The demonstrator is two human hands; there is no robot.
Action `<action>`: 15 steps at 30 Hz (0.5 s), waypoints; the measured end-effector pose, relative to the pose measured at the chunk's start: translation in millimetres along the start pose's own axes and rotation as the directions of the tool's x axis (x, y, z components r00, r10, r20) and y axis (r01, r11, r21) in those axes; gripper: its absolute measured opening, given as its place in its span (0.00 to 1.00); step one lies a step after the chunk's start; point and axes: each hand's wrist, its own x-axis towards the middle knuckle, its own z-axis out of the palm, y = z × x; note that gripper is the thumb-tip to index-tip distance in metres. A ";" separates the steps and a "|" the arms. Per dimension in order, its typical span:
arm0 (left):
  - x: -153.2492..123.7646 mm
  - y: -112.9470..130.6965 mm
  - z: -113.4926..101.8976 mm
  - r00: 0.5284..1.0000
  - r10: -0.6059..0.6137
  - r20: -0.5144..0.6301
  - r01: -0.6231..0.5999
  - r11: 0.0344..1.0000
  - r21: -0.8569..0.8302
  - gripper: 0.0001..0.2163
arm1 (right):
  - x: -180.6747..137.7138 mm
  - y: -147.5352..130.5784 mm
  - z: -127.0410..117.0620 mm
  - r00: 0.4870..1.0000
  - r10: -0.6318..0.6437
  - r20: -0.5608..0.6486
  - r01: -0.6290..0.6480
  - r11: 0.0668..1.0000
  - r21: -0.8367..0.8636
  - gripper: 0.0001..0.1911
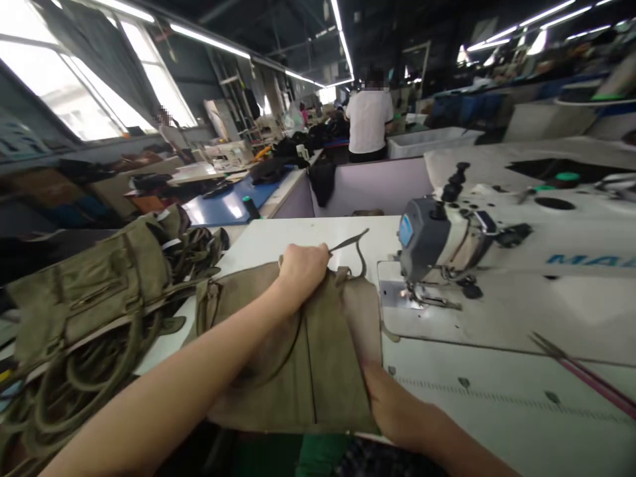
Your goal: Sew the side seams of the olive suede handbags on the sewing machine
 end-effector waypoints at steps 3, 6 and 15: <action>5.8 14.0 61.1 0.999 0.040 -0.011 -0.040 0.996 -0.085 0.12 | -14.6 3.8 -3.0 0.995 0.081 0.057 -0.085 0.994 0.065 0.14; 2.6 17.9 87.2 0.986 0.117 -0.115 -0.134 0.979 -0.153 0.24 | -28.8 2.4 -9.3 1.000 0.023 0.008 -0.023 0.995 0.094 0.16; 27.1 1.7 90.5 0.910 0.402 0.103 -0.297 0.805 -0.513 0.40 | -50.2 7.3 -9.6 0.988 -0.058 0.144 0.098 0.952 -0.290 0.28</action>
